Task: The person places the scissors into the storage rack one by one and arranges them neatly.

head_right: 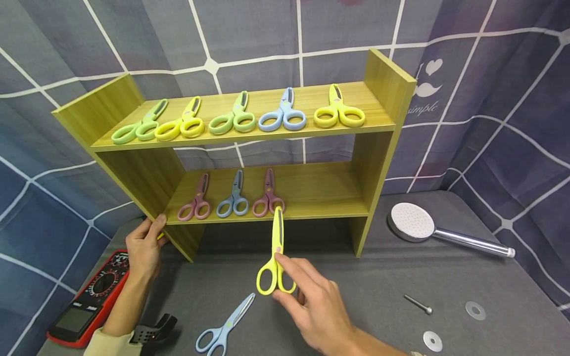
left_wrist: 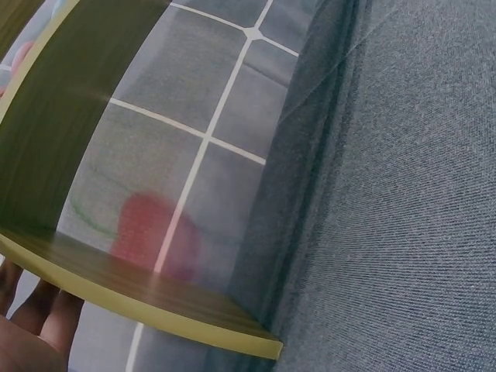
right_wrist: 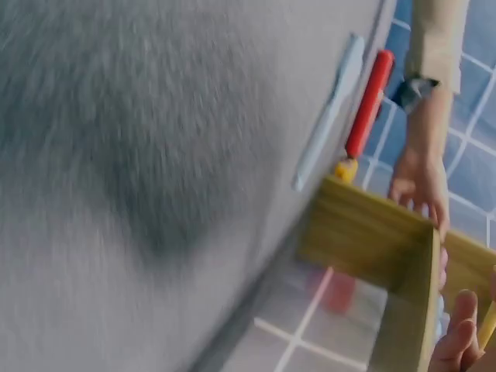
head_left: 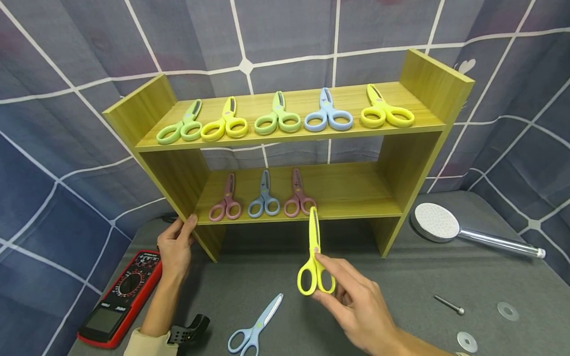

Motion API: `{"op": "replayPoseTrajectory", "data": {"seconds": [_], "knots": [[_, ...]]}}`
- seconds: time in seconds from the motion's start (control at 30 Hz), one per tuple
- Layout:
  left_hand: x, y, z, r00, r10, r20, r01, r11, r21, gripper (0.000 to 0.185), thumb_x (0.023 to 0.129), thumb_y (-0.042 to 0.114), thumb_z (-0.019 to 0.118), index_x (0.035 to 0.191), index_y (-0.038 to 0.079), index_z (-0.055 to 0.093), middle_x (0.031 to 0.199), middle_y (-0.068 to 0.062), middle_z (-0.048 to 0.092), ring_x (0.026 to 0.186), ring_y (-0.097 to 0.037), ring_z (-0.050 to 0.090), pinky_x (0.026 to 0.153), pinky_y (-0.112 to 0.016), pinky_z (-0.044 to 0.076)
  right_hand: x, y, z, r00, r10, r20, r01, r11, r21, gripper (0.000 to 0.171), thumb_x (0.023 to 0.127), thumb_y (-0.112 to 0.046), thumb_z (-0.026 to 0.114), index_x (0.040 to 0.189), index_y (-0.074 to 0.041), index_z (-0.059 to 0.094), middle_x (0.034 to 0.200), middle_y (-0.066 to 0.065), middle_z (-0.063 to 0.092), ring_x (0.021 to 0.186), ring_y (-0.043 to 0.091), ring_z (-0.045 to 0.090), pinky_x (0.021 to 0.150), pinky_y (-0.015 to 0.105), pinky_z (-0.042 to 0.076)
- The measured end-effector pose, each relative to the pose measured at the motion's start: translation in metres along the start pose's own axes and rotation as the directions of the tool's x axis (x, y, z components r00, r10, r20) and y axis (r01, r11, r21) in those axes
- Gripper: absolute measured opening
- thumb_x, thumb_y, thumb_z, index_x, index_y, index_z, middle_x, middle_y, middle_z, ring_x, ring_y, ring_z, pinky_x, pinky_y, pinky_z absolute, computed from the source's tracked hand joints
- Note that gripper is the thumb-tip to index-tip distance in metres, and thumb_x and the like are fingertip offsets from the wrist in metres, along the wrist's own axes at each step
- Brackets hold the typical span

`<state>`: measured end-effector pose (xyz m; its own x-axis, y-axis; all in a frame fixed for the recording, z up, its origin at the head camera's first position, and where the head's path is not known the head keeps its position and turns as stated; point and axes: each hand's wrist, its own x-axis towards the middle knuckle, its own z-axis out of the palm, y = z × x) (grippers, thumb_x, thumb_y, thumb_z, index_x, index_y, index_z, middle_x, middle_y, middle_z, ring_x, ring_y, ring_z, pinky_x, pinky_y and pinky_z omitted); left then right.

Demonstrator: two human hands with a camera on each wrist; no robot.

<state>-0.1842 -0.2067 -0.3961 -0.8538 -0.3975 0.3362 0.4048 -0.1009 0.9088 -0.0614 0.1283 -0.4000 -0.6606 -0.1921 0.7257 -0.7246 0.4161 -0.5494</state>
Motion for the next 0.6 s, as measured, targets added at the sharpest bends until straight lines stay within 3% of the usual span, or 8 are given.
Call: {"op": "replayPoseTrajectory", "data": {"seconds": [0.23, 0.47, 0.6], "knots": [[0.001, 0.001, 0.0, 1.0, 0.008, -0.008, -0.008, 1.0, -0.002, 0.017, 0.094, 0.0, 0.065, 0.104, 0.004, 0.077, 0.087, 0.0, 0.073, 0.075, -0.006, 0.065, 0.061, -0.021, 0.053, 0.02, 0.004, -0.027, 0.985, 0.168, -0.048, -0.173, 0.976, -0.131, 0.069, 0.072, -0.012, 0.088, 0.134, -0.017, 0.059, 0.073, -0.014, 0.054, 0.049, -0.005, 0.043, 0.047, 0.014, 0.036], [0.001, 0.0, 0.0, 1.0, 0.011, 0.003, -0.011, 1.0, -0.022, 0.018, 0.094, -0.001, 0.064, 0.107, 0.002, 0.076, 0.089, 0.0, 0.073, 0.077, -0.007, 0.065, 0.062, -0.021, 0.053, 0.041, 0.017, -0.042, 0.965, 0.256, -0.058, -0.262, 0.938, -0.225, 0.058, 0.076, -0.018, 0.087, 0.127, -0.012, 0.061, 0.096, -0.005, 0.07, 0.05, -0.003, 0.051, 0.051, 0.023, 0.042], [0.0, 0.0, 0.001, 1.0, 0.009, 0.0, -0.009, 1.0, -0.018, 0.018, 0.093, -0.001, 0.065, 0.107, 0.002, 0.076, 0.088, 0.0, 0.073, 0.076, -0.006, 0.065, 0.062, -0.021, 0.053, 0.052, 0.025, -0.043, 0.942, 0.331, -0.046, -0.331, 0.906, -0.262, 0.043, 0.081, -0.027, 0.083, 0.118, -0.012, 0.067, 0.074, -0.013, 0.066, 0.048, 0.0, 0.05, 0.054, 0.027, 0.042]]}}
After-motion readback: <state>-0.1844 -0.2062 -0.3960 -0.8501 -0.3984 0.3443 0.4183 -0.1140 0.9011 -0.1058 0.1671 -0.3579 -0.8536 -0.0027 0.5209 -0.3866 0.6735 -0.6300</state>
